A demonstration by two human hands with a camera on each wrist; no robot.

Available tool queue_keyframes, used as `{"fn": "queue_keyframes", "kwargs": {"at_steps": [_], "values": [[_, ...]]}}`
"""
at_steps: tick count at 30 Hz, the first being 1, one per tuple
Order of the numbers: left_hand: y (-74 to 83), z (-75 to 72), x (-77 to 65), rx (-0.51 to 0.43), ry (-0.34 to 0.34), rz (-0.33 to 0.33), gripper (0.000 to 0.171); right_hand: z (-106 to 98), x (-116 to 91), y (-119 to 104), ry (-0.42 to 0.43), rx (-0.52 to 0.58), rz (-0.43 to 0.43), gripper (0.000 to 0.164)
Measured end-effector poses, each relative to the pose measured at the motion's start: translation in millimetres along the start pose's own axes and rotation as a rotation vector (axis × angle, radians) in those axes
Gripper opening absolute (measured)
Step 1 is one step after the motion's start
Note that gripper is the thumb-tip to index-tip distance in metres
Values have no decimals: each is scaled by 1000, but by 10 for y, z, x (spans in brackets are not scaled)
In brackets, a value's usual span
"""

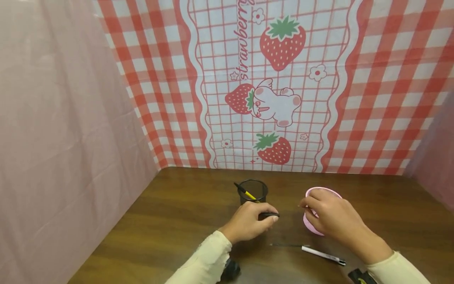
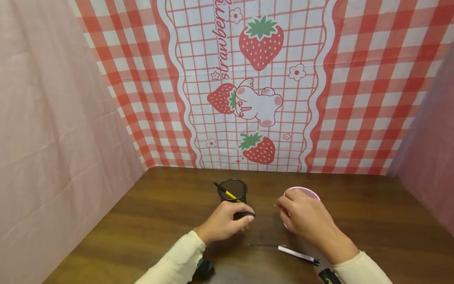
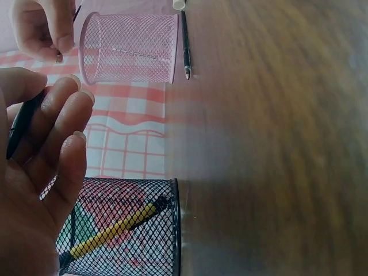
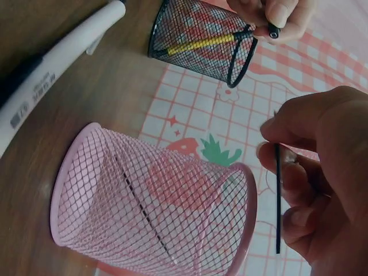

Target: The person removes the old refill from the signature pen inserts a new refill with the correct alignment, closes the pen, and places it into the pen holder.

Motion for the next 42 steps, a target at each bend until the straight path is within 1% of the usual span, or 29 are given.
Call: {"fn": "queue_keyframes", "kwargs": {"at_steps": [4,8,11,15,18,22,24,29,31,34,39,42], "values": [[-3,-4,-9,-9,-5,-5,17,43,1,-48,0,27,-39,14],[1,15,-27,4,-13,-4,19,77,-20,-120,-19,53,-44,18],[16,18,-21,14,-4,12,18,84,-17,-167,-31,56,-46,19],[22,8,-8,12,10,27,16,84,5,-183,-16,59,-51,20],[18,-3,-4,17,16,22,16,81,19,-183,-10,73,-61,21],[14,8,-13,23,1,18,17,87,6,-203,-12,94,-86,19],[15,16,-16,25,-2,25,18,91,-1,-212,-8,101,-96,19],[27,9,16,40,18,46,16,93,14,-195,11,135,-106,16],[33,8,31,44,16,51,17,92,24,-191,15,156,-116,15],[39,24,16,48,6,55,17,95,18,-215,17,176,-132,15],[62,45,-20,73,20,89,16,106,-11,-273,15,184,-125,15],[72,43,-2,84,22,104,16,115,-9,-271,2,178,-114,13]]}}
Point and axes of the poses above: each hand's wrist, its own x-axis towards the middle knuckle, its own z-axis out of the palm, y = z × x, the point moved 5 cm from there along x, towards the middle knuckle, and after that the axes turned 2 degrees about x, right-handed, at the moved point
